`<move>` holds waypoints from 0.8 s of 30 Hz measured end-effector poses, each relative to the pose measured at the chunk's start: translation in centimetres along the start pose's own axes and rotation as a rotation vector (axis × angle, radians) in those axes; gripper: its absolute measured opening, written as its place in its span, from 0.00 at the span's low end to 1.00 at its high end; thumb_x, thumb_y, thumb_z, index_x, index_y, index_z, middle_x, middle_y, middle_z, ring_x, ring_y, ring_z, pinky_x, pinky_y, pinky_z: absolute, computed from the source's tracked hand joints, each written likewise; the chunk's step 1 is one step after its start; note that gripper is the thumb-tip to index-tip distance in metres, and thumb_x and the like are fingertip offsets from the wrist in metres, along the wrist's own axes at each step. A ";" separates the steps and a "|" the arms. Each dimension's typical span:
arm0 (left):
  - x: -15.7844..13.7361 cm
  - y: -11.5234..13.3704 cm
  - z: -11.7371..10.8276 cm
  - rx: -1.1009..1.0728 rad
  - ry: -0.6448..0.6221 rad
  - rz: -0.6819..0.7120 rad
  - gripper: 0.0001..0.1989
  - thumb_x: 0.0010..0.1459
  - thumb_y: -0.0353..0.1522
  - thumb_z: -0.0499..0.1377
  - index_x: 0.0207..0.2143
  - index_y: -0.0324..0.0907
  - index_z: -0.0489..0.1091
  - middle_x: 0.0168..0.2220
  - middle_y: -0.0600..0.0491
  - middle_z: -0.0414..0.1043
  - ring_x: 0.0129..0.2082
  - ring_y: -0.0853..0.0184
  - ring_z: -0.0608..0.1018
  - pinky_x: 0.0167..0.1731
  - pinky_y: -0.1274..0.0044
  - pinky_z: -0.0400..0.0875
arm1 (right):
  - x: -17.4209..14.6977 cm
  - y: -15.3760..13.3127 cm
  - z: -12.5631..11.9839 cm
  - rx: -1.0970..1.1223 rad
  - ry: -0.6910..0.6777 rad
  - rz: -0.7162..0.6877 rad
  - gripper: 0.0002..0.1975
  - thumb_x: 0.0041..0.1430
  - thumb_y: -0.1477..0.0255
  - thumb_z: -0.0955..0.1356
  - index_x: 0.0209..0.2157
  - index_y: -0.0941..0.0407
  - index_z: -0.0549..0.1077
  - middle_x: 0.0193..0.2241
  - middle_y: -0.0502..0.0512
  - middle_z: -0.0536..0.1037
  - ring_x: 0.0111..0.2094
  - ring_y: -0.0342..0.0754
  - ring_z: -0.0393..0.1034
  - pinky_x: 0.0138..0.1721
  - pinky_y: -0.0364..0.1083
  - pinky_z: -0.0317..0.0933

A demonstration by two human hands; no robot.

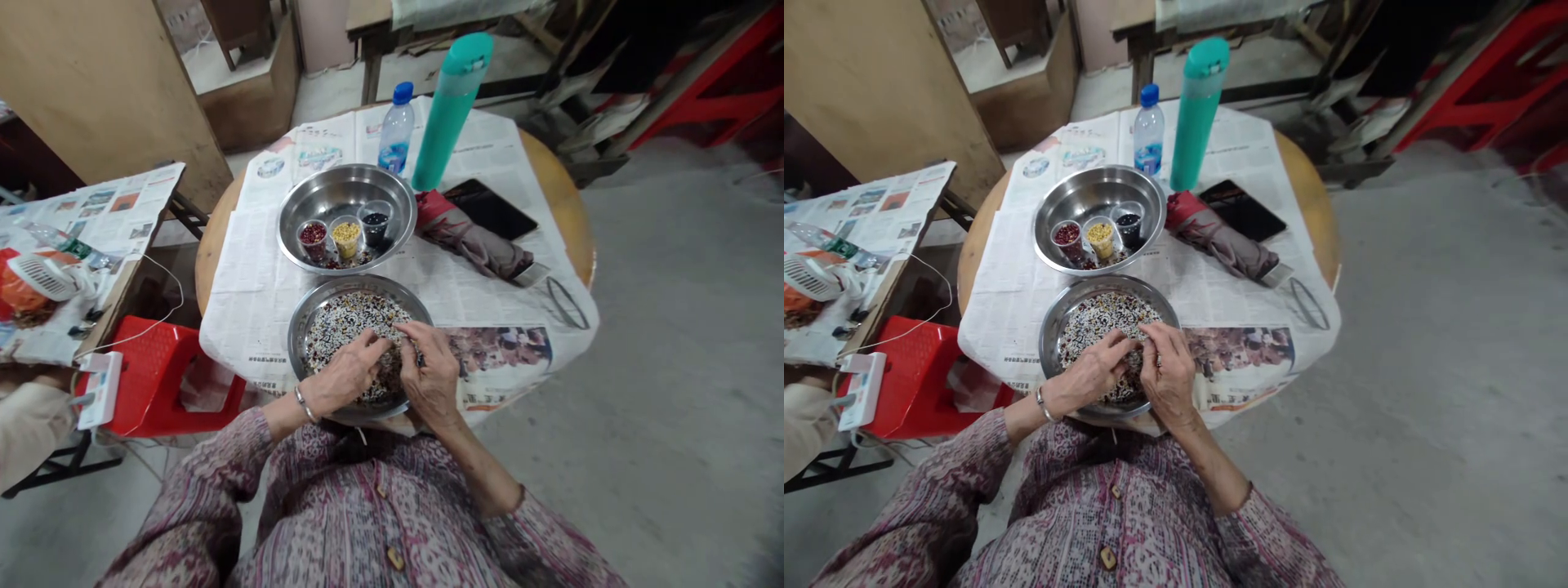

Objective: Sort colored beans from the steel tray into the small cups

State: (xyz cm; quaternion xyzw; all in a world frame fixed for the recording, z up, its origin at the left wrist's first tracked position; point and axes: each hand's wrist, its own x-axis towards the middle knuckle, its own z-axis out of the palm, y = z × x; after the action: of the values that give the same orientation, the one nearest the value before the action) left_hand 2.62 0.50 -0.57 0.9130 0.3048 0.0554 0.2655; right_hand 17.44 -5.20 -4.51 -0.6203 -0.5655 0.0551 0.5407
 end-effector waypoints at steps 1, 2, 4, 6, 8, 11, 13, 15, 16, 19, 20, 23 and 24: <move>0.8 0.0 0.1 -0.003 0.026 0.034 0.18 0.64 0.24 0.50 0.55 0.41 0.60 0.50 0.47 0.64 0.48 0.64 0.72 0.51 0.68 0.72 | 0.0 0.0 0.0 -0.007 0.014 0.005 0.13 0.67 0.74 0.61 0.46 0.53 0.75 0.43 0.60 0.78 0.47 0.52 0.72 0.51 0.56 0.68; 1.5 0.0 0.2 0.022 0.045 0.063 0.18 0.64 0.25 0.52 0.56 0.41 0.60 0.52 0.46 0.64 0.51 0.62 0.71 0.53 0.67 0.71 | 0.0 -0.1 -0.1 -0.010 0.029 0.008 0.13 0.67 0.74 0.61 0.47 0.53 0.75 0.44 0.60 0.77 0.48 0.52 0.72 0.51 0.56 0.68; 2.7 -0.1 0.2 0.129 0.048 0.106 0.21 0.62 0.30 0.58 0.57 0.40 0.61 0.57 0.43 0.63 0.58 0.56 0.66 0.57 0.62 0.67 | 0.0 -0.3 -0.1 0.001 0.061 0.008 0.13 0.67 0.74 0.61 0.47 0.53 0.75 0.45 0.60 0.76 0.48 0.52 0.71 0.52 0.56 0.67; 3.5 -0.4 0.2 0.243 0.020 0.159 0.24 0.59 0.36 0.62 0.57 0.40 0.63 0.62 0.42 0.60 0.63 0.52 0.60 0.61 0.57 0.60 | 0.1 -0.4 -0.1 0.021 0.075 -0.001 0.14 0.67 0.75 0.61 0.48 0.53 0.75 0.46 0.61 0.75 0.49 0.52 0.70 0.52 0.56 0.66; 4.0 -0.7 0.2 0.312 -0.020 0.220 0.23 0.60 0.38 0.62 0.55 0.41 0.65 0.62 0.43 0.60 0.65 0.52 0.58 0.64 0.56 0.55 | 0.2 -0.5 -0.2 0.032 0.071 -0.009 0.14 0.67 0.75 0.61 0.48 0.53 0.75 0.46 0.60 0.75 0.50 0.52 0.70 0.53 0.56 0.66; 4.3 -1.2 -0.3 0.392 -0.065 0.228 0.15 0.64 0.35 0.58 0.51 0.40 0.69 0.56 0.45 0.66 0.59 0.55 0.65 0.60 0.61 0.61 | 0.2 -0.5 -0.2 0.019 0.048 0.001 0.14 0.67 0.74 0.61 0.48 0.53 0.75 0.45 0.60 0.76 0.49 0.52 0.70 0.52 0.56 0.66; 4.0 -1.6 -1.0 0.440 -0.056 0.150 0.10 0.65 0.31 0.55 0.47 0.40 0.70 0.51 0.46 0.69 0.53 0.58 0.69 0.53 0.65 0.66 | 0.1 -0.4 -0.2 0.001 0.033 0.013 0.14 0.67 0.73 0.61 0.48 0.53 0.75 0.45 0.59 0.76 0.49 0.52 0.71 0.52 0.56 0.66; 3.1 -2.1 -2.0 0.461 -0.004 0.042 0.09 0.67 0.29 0.52 0.45 0.40 0.71 0.48 0.47 0.69 0.50 0.60 0.70 0.50 0.68 0.68 | 0.1 -0.3 -0.2 -0.008 0.021 0.016 0.14 0.67 0.73 0.61 0.48 0.53 0.74 0.45 0.59 0.76 0.48 0.52 0.71 0.51 0.56 0.66; 2.5 -2.3 -2.4 0.458 0.029 -0.010 0.09 0.67 0.28 0.51 0.44 0.40 0.70 0.47 0.47 0.69 0.49 0.61 0.70 0.50 0.69 0.69 | 0.1 -0.3 -0.2 -0.008 0.019 0.009 0.13 0.67 0.73 0.61 0.48 0.53 0.74 0.44 0.59 0.77 0.48 0.52 0.71 0.51 0.56 0.67; -0.1 -2.6 -3.0 0.404 0.098 -0.130 0.09 0.69 0.29 0.50 0.44 0.41 0.70 0.46 0.49 0.68 0.47 0.64 0.70 0.51 0.70 0.69 | 0.1 -0.2 -0.1 -0.001 -0.001 -0.021 0.13 0.67 0.75 0.61 0.48 0.54 0.74 0.44 0.59 0.77 0.48 0.52 0.72 0.51 0.55 0.67; -1.0 -2.5 -3.0 0.377 0.102 -0.152 0.08 0.69 0.30 0.51 0.44 0.42 0.70 0.45 0.49 0.68 0.47 0.64 0.70 0.50 0.71 0.70 | 0.1 -0.2 0.0 -0.003 -0.022 -0.033 0.14 0.67 0.75 0.61 0.48 0.54 0.74 0.44 0.59 0.77 0.48 0.52 0.72 0.51 0.55 0.67; -3.4 -1.6 -2.4 0.290 0.079 -0.150 0.06 0.67 0.33 0.57 0.45 0.43 0.69 0.46 0.51 0.67 0.49 0.63 0.70 0.50 0.70 0.71 | 0.3 -0.2 0.0 -0.071 -0.155 -0.080 0.13 0.66 0.73 0.62 0.49 0.53 0.74 0.43 0.59 0.77 0.48 0.53 0.71 0.51 0.56 0.66; -4.0 -1.2 -2.1 0.268 0.061 -0.135 0.07 0.66 0.34 0.58 0.45 0.44 0.69 0.47 0.51 0.67 0.50 0.63 0.70 0.50 0.70 0.72 | 0.3 -0.3 -0.1 -0.114 -0.217 -0.103 0.13 0.66 0.72 0.63 0.49 0.53 0.73 0.44 0.59 0.77 0.48 0.54 0.71 0.51 0.56 0.66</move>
State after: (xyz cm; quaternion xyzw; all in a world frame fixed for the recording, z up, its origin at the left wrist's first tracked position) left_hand -1.78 -0.05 0.83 0.9156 0.3782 0.0240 0.1348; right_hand 17.45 -5.05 -4.10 -0.6106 -0.6539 0.0619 0.4425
